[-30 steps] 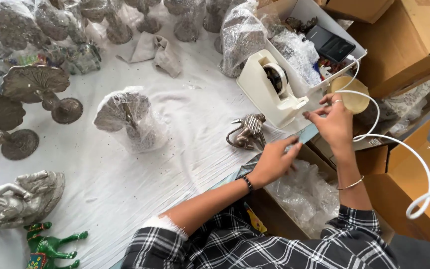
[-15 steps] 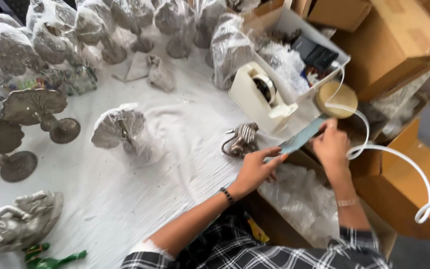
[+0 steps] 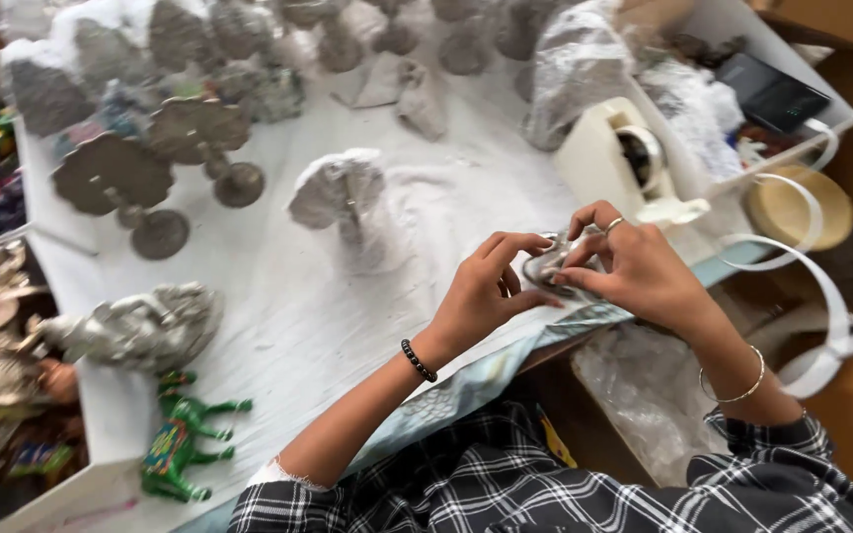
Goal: The person wraps a silver decorative figurine in bubble wrap and secures it with tape. They then unwrap a similar figurine and wipe it with a white cloth, rotating it to clean different sides.
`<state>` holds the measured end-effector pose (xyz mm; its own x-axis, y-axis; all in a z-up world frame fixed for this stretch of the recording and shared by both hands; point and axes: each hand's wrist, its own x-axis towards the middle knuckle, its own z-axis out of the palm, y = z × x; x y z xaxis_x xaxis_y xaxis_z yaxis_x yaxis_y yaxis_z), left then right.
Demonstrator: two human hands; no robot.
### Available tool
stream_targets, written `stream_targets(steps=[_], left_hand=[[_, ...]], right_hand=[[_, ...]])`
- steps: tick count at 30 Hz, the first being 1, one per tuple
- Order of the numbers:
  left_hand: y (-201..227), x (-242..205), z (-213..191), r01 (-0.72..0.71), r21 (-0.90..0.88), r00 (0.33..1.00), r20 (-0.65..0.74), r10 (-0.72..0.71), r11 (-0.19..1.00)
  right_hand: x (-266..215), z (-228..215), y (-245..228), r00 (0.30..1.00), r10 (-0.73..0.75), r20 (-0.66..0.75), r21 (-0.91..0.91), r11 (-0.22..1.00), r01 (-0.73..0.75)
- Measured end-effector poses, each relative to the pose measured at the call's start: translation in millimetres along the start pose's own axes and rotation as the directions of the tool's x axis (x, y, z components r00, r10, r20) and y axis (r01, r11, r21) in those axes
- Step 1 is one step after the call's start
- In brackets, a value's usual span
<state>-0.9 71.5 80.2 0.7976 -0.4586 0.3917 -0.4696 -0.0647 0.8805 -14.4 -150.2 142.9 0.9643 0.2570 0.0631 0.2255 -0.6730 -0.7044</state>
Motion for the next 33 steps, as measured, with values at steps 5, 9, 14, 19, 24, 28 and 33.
stream_targets(steps=[5,9,14,19,24,28,33], left_hand=[[-11.4,-21.7,-38.0,-0.008,0.151,0.991,-0.131,0.028,0.988],[-24.0,-37.7,-64.4,0.038,0.067,0.975,-0.221,-0.023,0.997],[-22.5,-46.7,-88.8,0.068,0.002,0.966,-0.252,-0.065,0.998],[-37.7,-55.9,-95.0,0.104,-0.190,0.965,-0.219,-0.145,0.976],[-54.8,-59.3,-100.3,0.060,-0.257,0.943,-0.302,-0.138,0.965],[-42.4,-52.8,-121.1,-0.004,-0.166,0.922,-0.383,-0.061,0.986],[-33.2,-47.4,-140.2,-0.008,-0.063,0.877,-0.479,-0.023,0.998]], right_hand=[[33.6,20.4,-48.4,0.990,0.035,0.136,-0.124,0.992,-0.018],[48.7,35.3,-74.2,0.987,-0.063,0.149,-0.254,0.962,0.100],[64.0,52.7,-86.3,0.960,-0.155,0.232,-0.326,0.918,0.227],[72.7,64.6,-99.6,0.949,-0.175,0.261,-0.369,0.890,0.266],[91.5,76.7,-107.7,0.926,-0.321,0.200,-0.361,0.854,0.374],[104.2,84.4,-123.3,0.923,-0.353,0.157,-0.369,0.846,0.386],[124.9,94.7,-120.8,0.876,-0.479,0.062,-0.232,0.847,0.479]])
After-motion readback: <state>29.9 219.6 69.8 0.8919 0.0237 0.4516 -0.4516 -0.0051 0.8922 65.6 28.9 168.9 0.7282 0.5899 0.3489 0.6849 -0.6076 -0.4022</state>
